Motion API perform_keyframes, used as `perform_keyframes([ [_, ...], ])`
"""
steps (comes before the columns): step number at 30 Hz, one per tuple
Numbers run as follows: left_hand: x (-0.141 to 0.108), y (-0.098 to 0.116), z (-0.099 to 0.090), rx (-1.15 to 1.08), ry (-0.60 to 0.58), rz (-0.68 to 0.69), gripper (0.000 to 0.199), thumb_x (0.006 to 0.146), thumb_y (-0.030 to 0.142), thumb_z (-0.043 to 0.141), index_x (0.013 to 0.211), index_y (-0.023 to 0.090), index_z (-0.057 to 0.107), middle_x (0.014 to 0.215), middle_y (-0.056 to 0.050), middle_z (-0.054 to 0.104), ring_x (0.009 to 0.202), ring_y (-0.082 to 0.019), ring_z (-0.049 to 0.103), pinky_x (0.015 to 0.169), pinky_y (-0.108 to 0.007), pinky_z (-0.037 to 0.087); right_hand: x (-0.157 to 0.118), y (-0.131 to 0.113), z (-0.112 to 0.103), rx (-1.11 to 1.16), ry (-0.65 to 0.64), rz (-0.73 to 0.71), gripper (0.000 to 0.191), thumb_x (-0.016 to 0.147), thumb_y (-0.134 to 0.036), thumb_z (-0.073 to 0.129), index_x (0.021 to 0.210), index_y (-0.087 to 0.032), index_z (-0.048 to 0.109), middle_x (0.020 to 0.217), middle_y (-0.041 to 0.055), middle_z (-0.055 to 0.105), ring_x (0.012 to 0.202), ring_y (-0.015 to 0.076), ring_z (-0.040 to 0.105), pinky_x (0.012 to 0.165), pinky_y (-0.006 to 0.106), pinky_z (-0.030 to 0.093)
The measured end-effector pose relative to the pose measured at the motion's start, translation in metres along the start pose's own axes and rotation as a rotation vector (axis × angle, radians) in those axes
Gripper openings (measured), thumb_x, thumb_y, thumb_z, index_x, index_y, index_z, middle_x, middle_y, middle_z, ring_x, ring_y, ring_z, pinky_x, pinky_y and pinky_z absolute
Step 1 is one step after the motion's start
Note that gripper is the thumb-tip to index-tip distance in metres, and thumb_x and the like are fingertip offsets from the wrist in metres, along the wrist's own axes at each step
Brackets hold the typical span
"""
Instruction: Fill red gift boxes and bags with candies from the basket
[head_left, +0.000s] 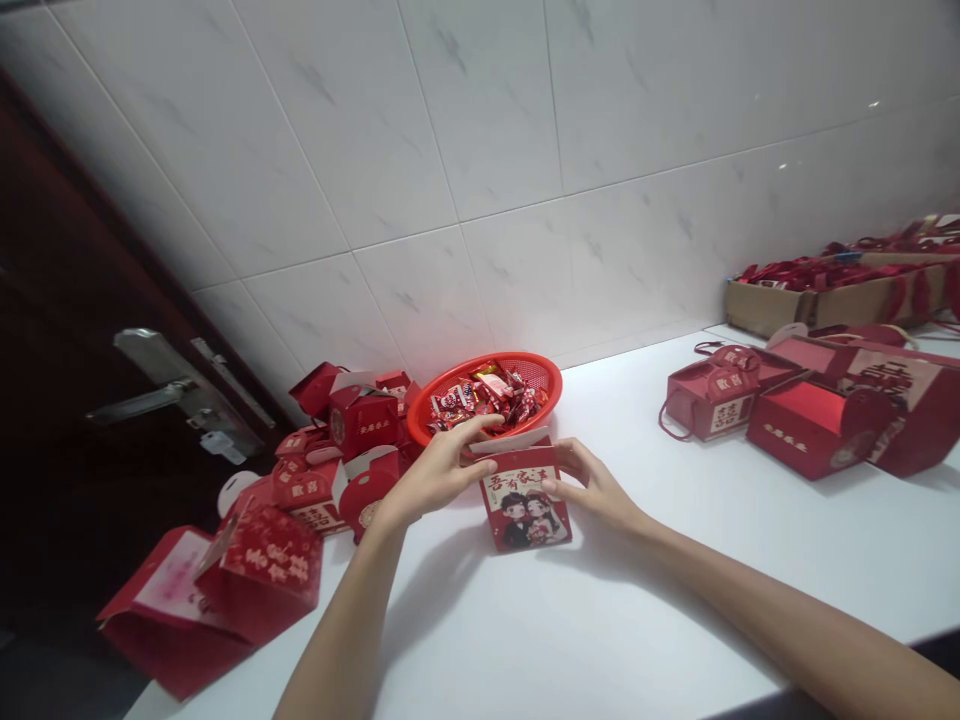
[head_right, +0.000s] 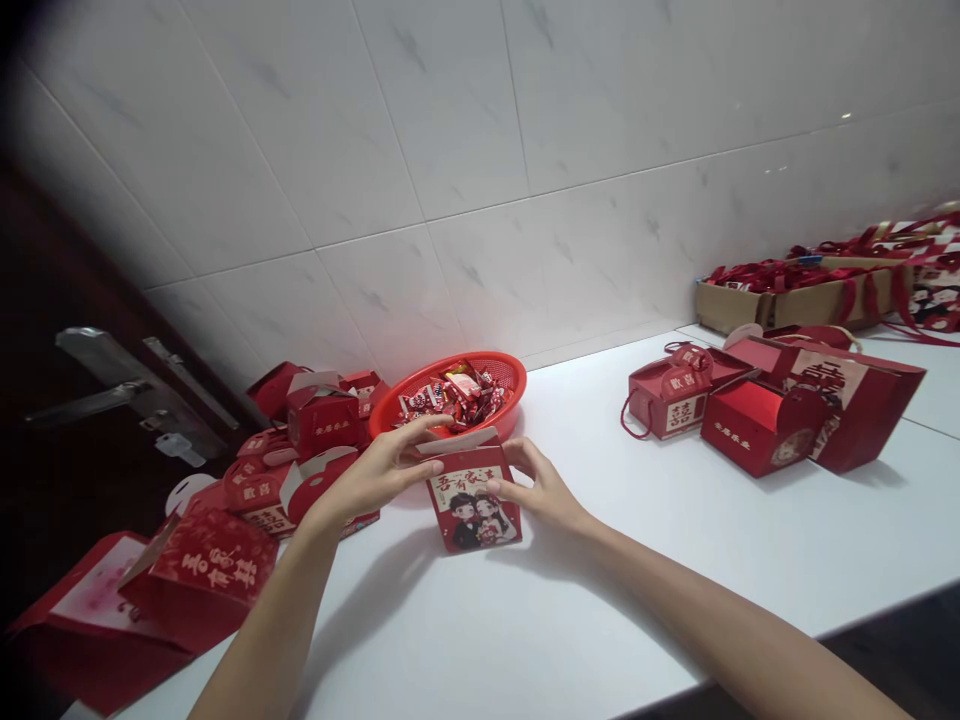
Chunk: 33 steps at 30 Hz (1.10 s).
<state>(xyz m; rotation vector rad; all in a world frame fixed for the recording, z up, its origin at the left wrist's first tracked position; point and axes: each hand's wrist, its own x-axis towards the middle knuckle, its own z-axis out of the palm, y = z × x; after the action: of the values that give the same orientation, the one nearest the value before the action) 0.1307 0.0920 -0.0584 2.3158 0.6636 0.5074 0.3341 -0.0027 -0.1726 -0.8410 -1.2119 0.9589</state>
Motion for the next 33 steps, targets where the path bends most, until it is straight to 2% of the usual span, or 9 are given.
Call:
perform_keyframes([
  [4, 0.001, 0.003, 0.004, 0.023, 0.010, -0.004, 0.044, 0.083, 0.024, 0.061, 0.127, 0.023, 0.058, 0.130, -0.009, 0.064, 0.113, -0.027, 0.064, 0.087, -0.036, 0.054, 0.002, -0.009, -0.001, -0.070, 0.068, -0.088, 0.041, 0.083, -0.038, 0.073, 0.118, -0.025, 0.055, 0.121, 0.0086, 0.067, 0.114, 0.0242, 0.063, 0.103, 0.046, 0.047],
  [10, 0.002, 0.009, 0.011, 0.045, 0.001, 0.017, 0.034, 0.085, 0.021, 0.056, 0.118, 0.023, 0.058, 0.111, -0.006, 0.068, 0.103, -0.024, 0.065, 0.082, -0.033, 0.053, 0.002, -0.015, 0.002, -0.143, 0.098, -0.188, 0.043, 0.090, -0.034, 0.064, 0.131, -0.028, 0.053, 0.123, 0.0080, 0.067, 0.110, 0.0239, 0.064, 0.098, 0.044, 0.051],
  [13, 0.004, 0.010, 0.016, 0.013, 0.003, 0.042, 0.028, 0.085, 0.021, 0.055, 0.113, 0.022, 0.055, 0.104, -0.006, 0.068, 0.098, -0.022, 0.065, 0.081, -0.032, 0.053, 0.003, -0.014, 0.000, -0.208, 0.150, -0.240, 0.032, 0.090, -0.033, 0.063, 0.122, -0.027, 0.059, 0.120, 0.0066, 0.067, 0.110, 0.0238, 0.064, 0.095, 0.041, 0.053],
  [16, 0.005, 0.010, 0.019, 0.008, 0.001, 0.079, 0.015, 0.084, 0.018, 0.054, 0.098, 0.021, 0.054, 0.094, -0.004, 0.065, 0.089, -0.019, 0.063, 0.079, -0.030, 0.052, 0.004, -0.010, -0.001, -0.239, 0.205, -0.282, 0.018, 0.091, -0.030, 0.061, 0.108, -0.026, 0.064, 0.108, 0.0047, 0.068, 0.100, 0.0220, 0.066, 0.090, 0.039, 0.055],
  [20, 0.007, 0.011, 0.020, 0.085, -0.006, 0.108, 0.004, 0.084, 0.018, 0.051, 0.083, 0.019, 0.055, 0.086, -0.003, 0.063, 0.081, -0.017, 0.058, 0.075, -0.028, 0.048, 0.004, -0.006, -0.003, -0.293, 0.234, -0.337, 0.015, 0.091, -0.027, 0.059, 0.104, -0.026, 0.066, 0.103, 0.0045, 0.070, 0.094, 0.0214, 0.067, 0.086, 0.039, 0.056],
  [25, 0.005, 0.016, 0.017, 0.099, -0.057, 0.075, 0.016, 0.084, 0.035, 0.062, 0.083, 0.019, 0.061, 0.086, -0.003, 0.065, 0.081, -0.018, 0.058, 0.075, -0.028, 0.048, 0.002, -0.007, -0.007, -0.411, 0.240, -0.402, 0.016, 0.090, -0.029, 0.062, 0.105, -0.025, 0.067, 0.101, 0.0067, 0.071, 0.091, 0.0223, 0.067, 0.084, 0.040, 0.056],
  [27, 0.005, 0.017, 0.016, 0.077, -0.076, 0.049, 0.022, 0.087, 0.040, 0.060, 0.083, 0.019, 0.062, 0.086, -0.003, 0.065, 0.081, -0.018, 0.059, 0.074, -0.028, 0.049, 0.001, -0.008, -0.008, -0.443, 0.243, -0.411, 0.019, 0.089, -0.032, 0.065, 0.105, -0.024, 0.067, 0.103, 0.0077, 0.072, 0.094, 0.0239, 0.068, 0.086, 0.041, 0.056],
  [29, 0.005, 0.017, 0.016, 0.063, -0.080, 0.033, 0.025, 0.090, 0.041, 0.056, 0.083, 0.018, 0.063, 0.086, -0.003, 0.066, 0.081, -0.018, 0.060, 0.072, -0.027, 0.048, 0.001, -0.009, -0.008, -0.451, 0.244, -0.412, 0.019, 0.090, -0.034, 0.064, 0.105, -0.024, 0.068, 0.104, 0.0079, 0.073, 0.096, 0.0248, 0.068, 0.088, 0.042, 0.055],
  [33, 0.006, 0.014, 0.017, 0.041, -0.044, 0.028, 0.019, 0.088, 0.036, 0.061, 0.083, 0.018, 0.065, 0.087, -0.003, 0.068, 0.081, -0.017, 0.061, 0.073, -0.026, 0.048, 0.002, -0.010, -0.007, -0.434, 0.276, -0.395, 0.015, 0.093, -0.033, 0.059, 0.101, -0.025, 0.070, 0.101, 0.0073, 0.074, 0.095, 0.0240, 0.070, 0.088, 0.040, 0.055],
])
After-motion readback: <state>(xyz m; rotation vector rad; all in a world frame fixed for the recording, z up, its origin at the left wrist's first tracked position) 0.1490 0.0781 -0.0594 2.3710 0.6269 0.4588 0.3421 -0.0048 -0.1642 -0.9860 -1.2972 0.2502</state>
